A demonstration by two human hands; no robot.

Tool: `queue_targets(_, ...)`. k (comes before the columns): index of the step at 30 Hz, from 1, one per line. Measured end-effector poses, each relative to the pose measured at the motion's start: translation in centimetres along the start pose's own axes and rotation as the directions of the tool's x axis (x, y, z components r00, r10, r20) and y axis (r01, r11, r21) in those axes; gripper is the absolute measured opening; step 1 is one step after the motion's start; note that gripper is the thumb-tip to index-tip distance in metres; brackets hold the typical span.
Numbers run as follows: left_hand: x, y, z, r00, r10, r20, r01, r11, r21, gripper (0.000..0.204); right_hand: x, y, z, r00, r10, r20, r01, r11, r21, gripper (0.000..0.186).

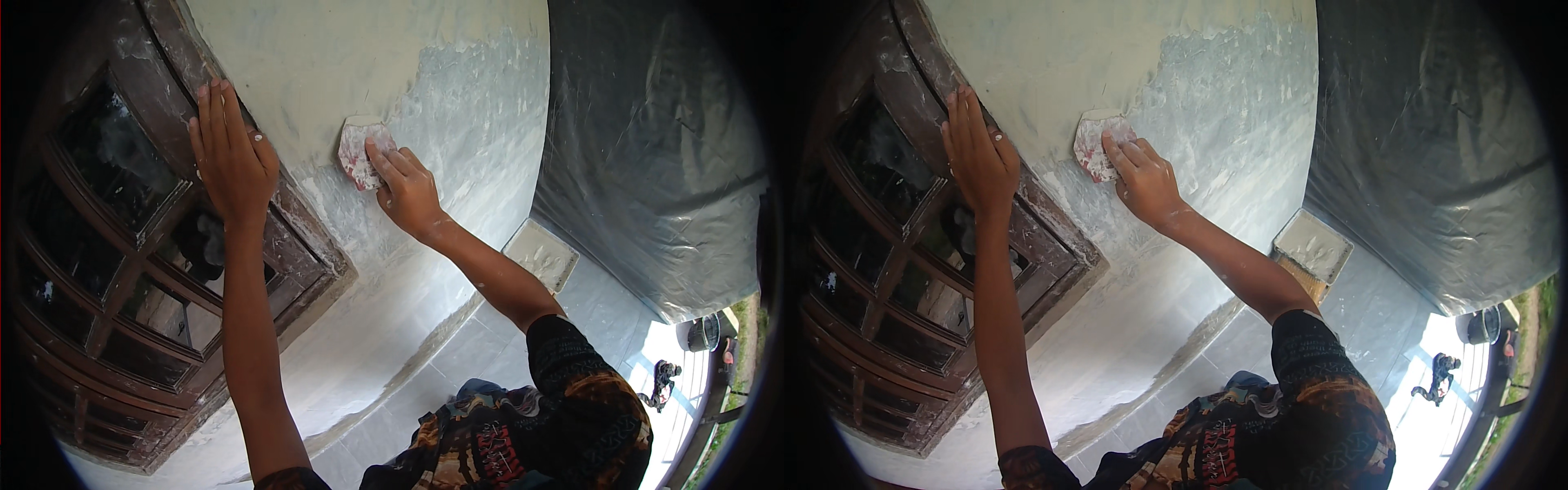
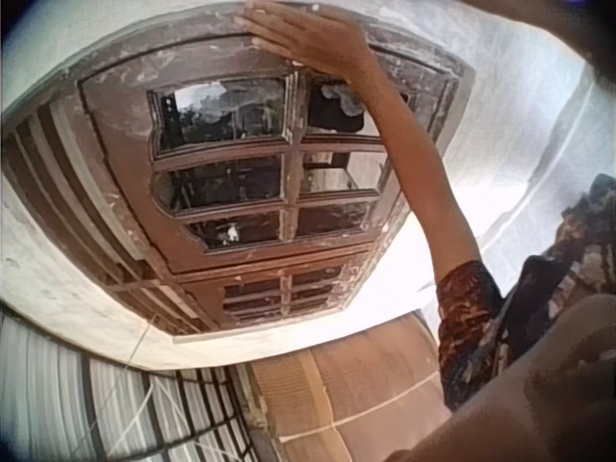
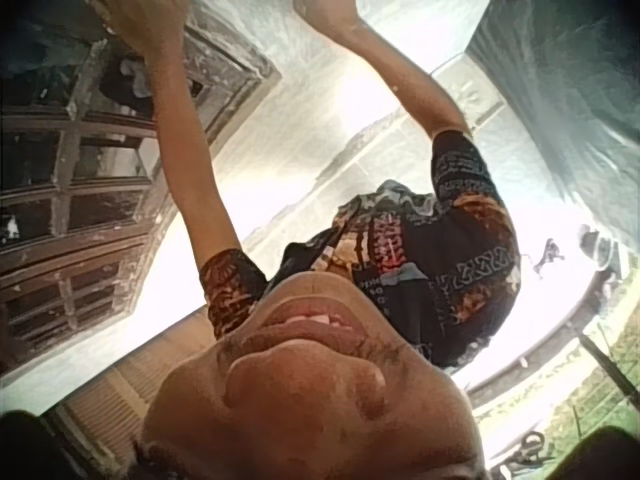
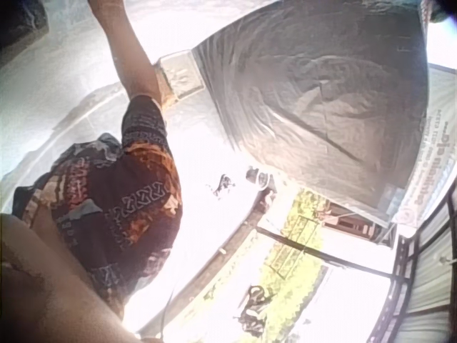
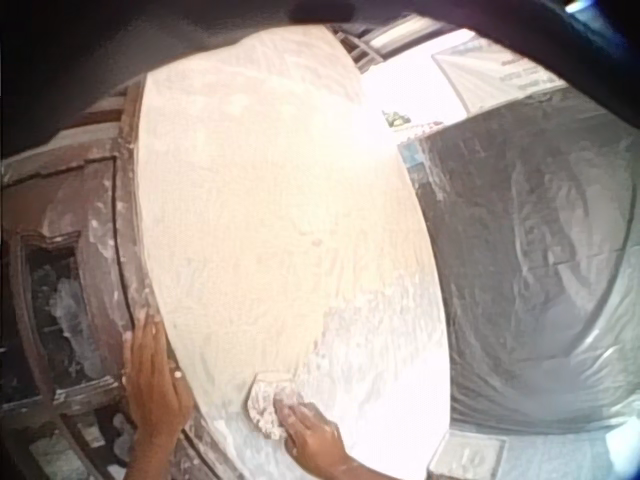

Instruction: The person applies plaster putty to a wall surface near a window frame using a putty knife.

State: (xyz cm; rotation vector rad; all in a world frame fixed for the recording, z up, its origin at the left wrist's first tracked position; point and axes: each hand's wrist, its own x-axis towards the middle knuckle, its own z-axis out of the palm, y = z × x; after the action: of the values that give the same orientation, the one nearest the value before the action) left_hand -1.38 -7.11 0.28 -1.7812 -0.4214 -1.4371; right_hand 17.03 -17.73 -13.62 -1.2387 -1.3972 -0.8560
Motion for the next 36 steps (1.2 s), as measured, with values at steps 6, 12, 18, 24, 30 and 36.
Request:
queue_targets(6,0.3,0.3,-0.2,1.000,-0.008,0.006,0.008,1.000,0.013,0.059,6.1,3.2,-2.7,0.970,0.069,-0.234,-0.075,0.997,-0.013,0.072)
queue_targets(12,0.1,-0.1,-0.2,1.000,-0.009,0.006,0.009,1.000,0.016,0.058,3.6,1.3,0.5,0.994,-0.025,-0.110,0.020,0.999,-0.043,0.077)
queue_targets(18,0.2,0.1,-0.1,1.000,0.004,0.000,-0.004,1.000,0.020,0.058,1.5,1.9,-2.3,0.990,0.003,-0.138,-0.002,1.000,0.005,0.076)
queue_targets(24,0.3,0.4,0.0,1.000,-0.003,0.007,0.003,1.000,-0.020,0.059,6.4,6.8,-1.8,0.974,0.061,-0.218,-0.093,0.986,-0.139,0.070)
queue_targets(30,-0.1,-0.1,-0.3,1.000,-0.003,0.028,0.002,0.999,0.040,0.060,-0.8,1.5,-0.7,0.993,0.107,-0.057,-0.106,0.994,0.019,0.077)
queue_targets(36,0.3,0.5,0.0,1.000,0.003,0.019,-0.003,1.000,-0.001,0.062,7.4,5.4,-2.4,0.968,0.144,-0.207,-0.156,0.987,-0.042,0.071)
